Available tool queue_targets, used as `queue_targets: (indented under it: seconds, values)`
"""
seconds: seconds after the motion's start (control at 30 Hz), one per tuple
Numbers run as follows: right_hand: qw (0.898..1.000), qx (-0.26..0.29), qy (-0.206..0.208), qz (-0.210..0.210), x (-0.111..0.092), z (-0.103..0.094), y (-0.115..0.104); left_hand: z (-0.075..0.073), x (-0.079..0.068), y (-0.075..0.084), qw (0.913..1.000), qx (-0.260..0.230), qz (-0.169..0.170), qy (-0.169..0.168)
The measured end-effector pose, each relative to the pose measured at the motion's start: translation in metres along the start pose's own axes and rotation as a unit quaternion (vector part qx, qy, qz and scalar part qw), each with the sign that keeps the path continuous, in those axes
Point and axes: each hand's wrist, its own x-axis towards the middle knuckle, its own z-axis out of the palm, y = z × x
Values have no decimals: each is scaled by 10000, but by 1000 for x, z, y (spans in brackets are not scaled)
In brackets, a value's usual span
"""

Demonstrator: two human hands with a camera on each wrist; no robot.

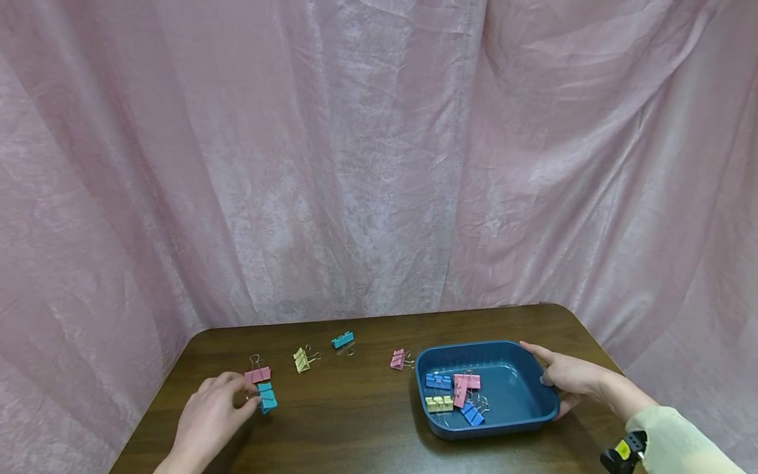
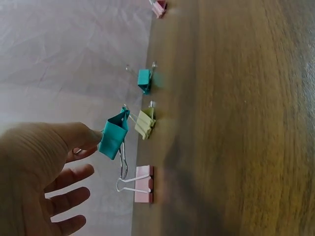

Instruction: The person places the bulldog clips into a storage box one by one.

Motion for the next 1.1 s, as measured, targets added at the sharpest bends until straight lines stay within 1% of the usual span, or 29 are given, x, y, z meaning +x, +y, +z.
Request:
queue_targets:
  seconds: [0.13, 0.3, 0.67, 0.87, 1.1]
  values:
    - [10000, -44, 3, -10, -1, 0, 0, -1, 2, 6, 9998, -28, 111, 149]
    - [10000, 20, 9, -2, -1, 0, 0, -2, 5, 11, 9995, -48, 230, 233]
    - [10000, 0, 32, 6, 0, 0, 1, -4, 8, 21, 9994, -180, 248, 178]
    - [10000, 2, 22, -11, 0, 1, 1, -4, 10, 26, 9989, -267, 300, 235]
    - [10000, 29, 9, -21, -1, 1, 0, -5, 12, 33, 9979, -360, 351, 405]
